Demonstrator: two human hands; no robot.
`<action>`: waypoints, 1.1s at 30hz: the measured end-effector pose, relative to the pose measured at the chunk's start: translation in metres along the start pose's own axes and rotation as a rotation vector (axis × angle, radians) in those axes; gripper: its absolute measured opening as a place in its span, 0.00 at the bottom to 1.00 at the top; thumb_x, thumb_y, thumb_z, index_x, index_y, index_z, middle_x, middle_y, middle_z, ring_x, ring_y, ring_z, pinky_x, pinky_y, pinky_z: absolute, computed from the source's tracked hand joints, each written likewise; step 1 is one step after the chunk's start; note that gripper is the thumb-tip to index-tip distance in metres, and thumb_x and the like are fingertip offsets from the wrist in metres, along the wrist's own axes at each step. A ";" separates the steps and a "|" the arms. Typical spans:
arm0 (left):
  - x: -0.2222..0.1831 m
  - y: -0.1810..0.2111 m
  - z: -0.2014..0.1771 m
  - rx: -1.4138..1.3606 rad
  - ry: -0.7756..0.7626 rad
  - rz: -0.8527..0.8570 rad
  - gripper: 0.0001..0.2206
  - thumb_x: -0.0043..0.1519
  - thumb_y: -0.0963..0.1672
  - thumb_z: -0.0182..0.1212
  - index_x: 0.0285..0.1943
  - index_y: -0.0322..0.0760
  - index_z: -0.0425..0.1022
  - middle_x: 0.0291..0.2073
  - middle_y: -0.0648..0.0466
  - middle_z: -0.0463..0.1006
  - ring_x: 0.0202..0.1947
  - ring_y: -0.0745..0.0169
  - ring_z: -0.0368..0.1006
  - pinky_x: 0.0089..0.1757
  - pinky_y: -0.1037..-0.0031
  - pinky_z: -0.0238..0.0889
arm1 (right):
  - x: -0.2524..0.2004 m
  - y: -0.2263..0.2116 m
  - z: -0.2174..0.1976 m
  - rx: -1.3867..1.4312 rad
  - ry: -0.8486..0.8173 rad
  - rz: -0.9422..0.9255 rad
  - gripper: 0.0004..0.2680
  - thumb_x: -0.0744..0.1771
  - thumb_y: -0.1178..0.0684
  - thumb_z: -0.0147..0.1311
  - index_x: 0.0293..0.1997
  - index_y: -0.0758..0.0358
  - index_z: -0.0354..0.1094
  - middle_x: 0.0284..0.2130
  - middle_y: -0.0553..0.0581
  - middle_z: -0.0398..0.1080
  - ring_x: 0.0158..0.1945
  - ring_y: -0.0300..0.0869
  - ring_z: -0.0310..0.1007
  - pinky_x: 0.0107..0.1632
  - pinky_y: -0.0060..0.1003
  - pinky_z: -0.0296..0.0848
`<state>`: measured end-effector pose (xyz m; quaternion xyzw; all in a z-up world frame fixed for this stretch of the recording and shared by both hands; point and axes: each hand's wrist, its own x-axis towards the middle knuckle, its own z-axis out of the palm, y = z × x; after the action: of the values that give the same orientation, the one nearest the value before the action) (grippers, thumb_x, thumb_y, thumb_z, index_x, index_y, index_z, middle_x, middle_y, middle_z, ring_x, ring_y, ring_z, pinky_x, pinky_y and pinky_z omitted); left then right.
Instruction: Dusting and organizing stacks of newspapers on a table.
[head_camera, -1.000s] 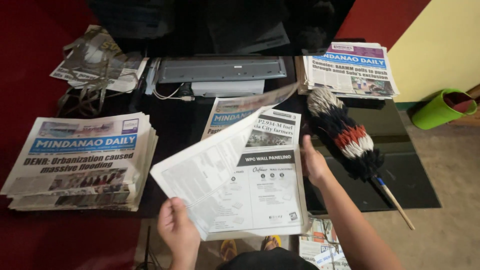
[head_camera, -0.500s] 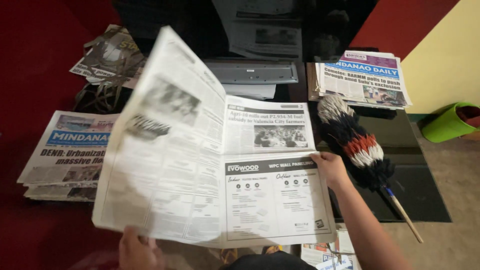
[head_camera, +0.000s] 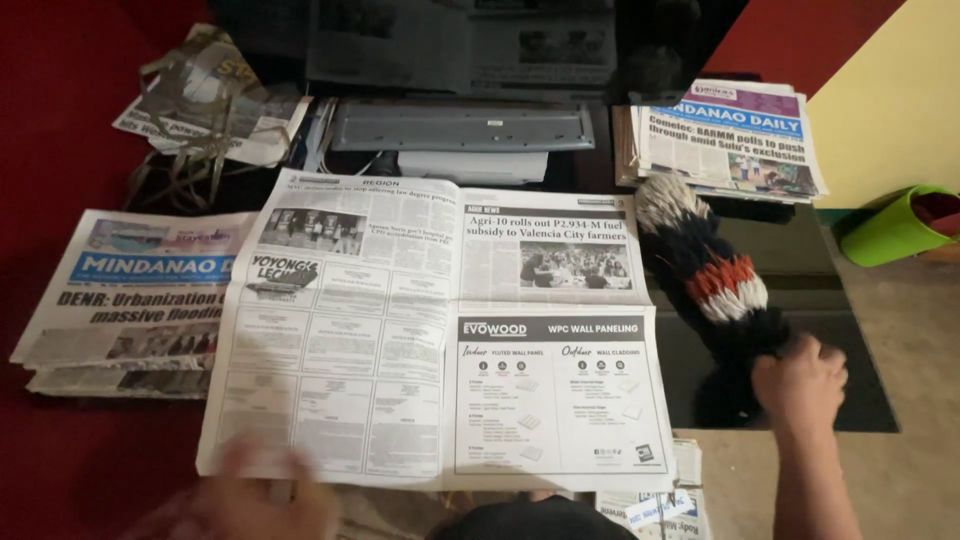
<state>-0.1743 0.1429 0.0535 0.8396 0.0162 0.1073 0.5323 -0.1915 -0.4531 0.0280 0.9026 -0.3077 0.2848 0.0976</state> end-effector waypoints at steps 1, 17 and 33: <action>0.034 0.020 0.025 0.053 -0.058 0.113 0.16 0.58 0.40 0.58 0.56 0.37 0.75 0.54 0.47 0.78 0.55 0.55 0.75 0.59 0.60 0.68 | -0.008 0.011 0.006 0.021 -0.068 0.024 0.13 0.63 0.53 0.57 0.52 0.63 0.72 0.41 0.76 0.74 0.41 0.67 0.75 0.43 0.52 0.76; 0.089 0.026 0.194 0.637 -0.662 0.533 0.28 0.70 0.54 0.35 0.76 0.39 0.53 0.79 0.47 0.46 0.78 0.47 0.37 0.69 0.57 0.34 | -0.091 -0.090 -0.035 0.964 -0.600 -0.294 0.20 0.64 0.65 0.47 0.66 0.68 0.63 0.38 0.57 0.75 0.38 0.37 0.75 0.39 0.32 0.76; 0.154 -0.005 0.157 1.040 -0.616 0.213 0.36 0.67 0.62 0.26 0.81 0.47 0.36 0.80 0.53 0.30 0.78 0.50 0.23 0.68 0.54 0.18 | -0.087 -0.092 0.001 0.722 -0.674 0.162 0.15 0.64 0.64 0.49 0.57 0.68 0.68 0.27 0.63 0.75 0.30 0.49 0.73 0.34 0.40 0.74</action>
<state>0.0072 0.0268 0.0097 0.9788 -0.1721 -0.1096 0.0195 -0.1909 -0.3372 -0.0228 0.8938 -0.2732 0.0723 -0.3482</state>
